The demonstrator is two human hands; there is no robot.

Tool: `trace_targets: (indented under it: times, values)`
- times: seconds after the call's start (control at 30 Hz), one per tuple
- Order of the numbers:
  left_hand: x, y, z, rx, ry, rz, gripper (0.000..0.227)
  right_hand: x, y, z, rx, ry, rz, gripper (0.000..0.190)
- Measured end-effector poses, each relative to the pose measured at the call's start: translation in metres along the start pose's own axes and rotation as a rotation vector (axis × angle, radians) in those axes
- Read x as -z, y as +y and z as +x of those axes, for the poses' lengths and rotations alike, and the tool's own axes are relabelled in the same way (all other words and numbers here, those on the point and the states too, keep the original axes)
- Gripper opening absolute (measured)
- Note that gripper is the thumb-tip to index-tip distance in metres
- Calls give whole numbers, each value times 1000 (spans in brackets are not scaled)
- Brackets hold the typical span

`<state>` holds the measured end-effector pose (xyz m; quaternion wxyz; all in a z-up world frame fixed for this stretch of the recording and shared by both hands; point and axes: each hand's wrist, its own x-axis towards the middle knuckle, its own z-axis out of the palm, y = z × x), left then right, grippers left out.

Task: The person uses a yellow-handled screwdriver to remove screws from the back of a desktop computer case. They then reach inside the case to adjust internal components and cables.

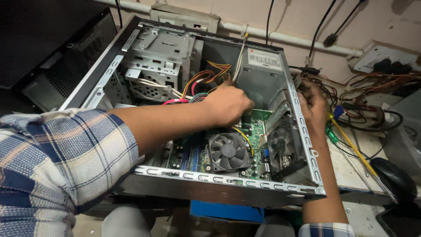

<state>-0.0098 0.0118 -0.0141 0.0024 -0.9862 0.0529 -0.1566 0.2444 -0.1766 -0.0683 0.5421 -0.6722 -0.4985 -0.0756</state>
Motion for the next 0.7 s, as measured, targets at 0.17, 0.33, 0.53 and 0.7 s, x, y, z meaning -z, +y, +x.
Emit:
trace_targets:
  times: [0.17,0.33,0.53,0.7]
  values:
    - [-1,0,3,-17,-20,29,16,1,-4,-1,5,5,-32,38]
    - [-12,0,5,-5,44,-2,17,-1,-9,-1,43,20,-77,39]
    - [-13,3,3,-38,15,44,16,-4,-17,-1,-33,16,-101,38]
    - [8,14,6,-34,-120,154,14,1,-16,-1,8,28,-99,40]
